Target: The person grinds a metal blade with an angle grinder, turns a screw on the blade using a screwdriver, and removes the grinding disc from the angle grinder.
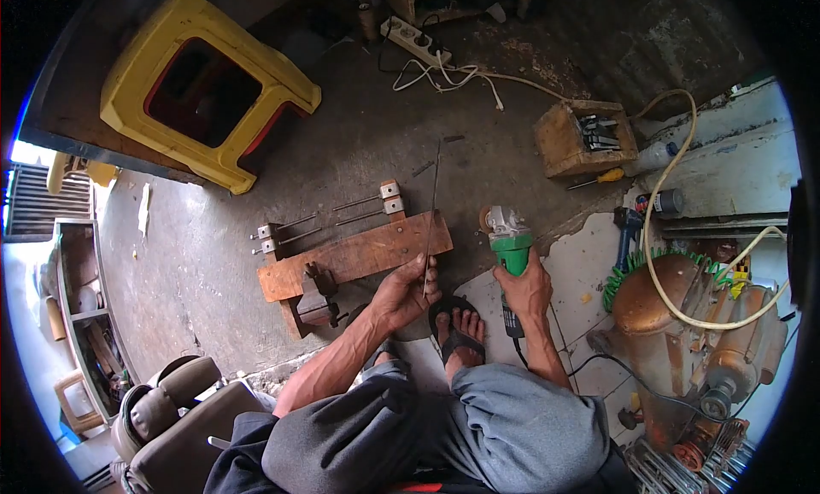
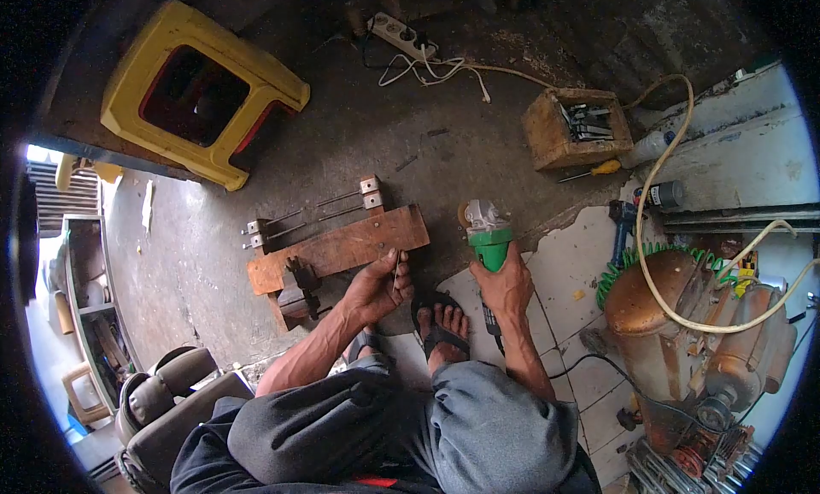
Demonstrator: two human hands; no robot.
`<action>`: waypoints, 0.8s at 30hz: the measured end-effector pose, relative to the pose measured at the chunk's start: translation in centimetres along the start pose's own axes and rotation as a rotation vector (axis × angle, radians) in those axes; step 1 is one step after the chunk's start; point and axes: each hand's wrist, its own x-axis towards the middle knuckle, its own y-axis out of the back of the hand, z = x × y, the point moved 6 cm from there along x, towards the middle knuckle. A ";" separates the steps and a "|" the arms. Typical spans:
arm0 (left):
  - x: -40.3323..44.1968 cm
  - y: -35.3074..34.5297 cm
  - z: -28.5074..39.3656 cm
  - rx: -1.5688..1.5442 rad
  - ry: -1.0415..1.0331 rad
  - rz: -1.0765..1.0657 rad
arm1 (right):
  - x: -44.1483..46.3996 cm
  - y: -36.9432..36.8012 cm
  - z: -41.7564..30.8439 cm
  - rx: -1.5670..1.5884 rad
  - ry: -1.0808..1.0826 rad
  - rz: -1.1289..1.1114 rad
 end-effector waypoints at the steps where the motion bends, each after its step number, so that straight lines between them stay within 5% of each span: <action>1: 0.0 -0.7 0.2 -0.002 0.000 0.001 | 0.0 0.0 0.1 -0.006 -0.003 0.004; 16: 0.4 -3.7 0.9 -0.020 -0.015 -0.011 | -0.4 0.2 0.1 -0.020 -0.005 -0.009; 19: 0.1 -3.4 1.7 0.209 -0.095 0.082 | -0.3 0.3 0.3 -0.006 -0.032 0.007; 21: -1.1 -3.5 4.1 1.497 -0.399 0.436 | -0.2 0.3 1.1 0.032 -0.069 -0.017; 22: -1.3 -3.6 4.0 1.496 -0.401 0.440 | 0.0 0.1 1.3 0.072 -0.100 -0.041; 24: -2.0 -5.1 3.9 2.258 -0.547 0.578 | -0.3 0.6 1.0 0.095 -0.124 -0.048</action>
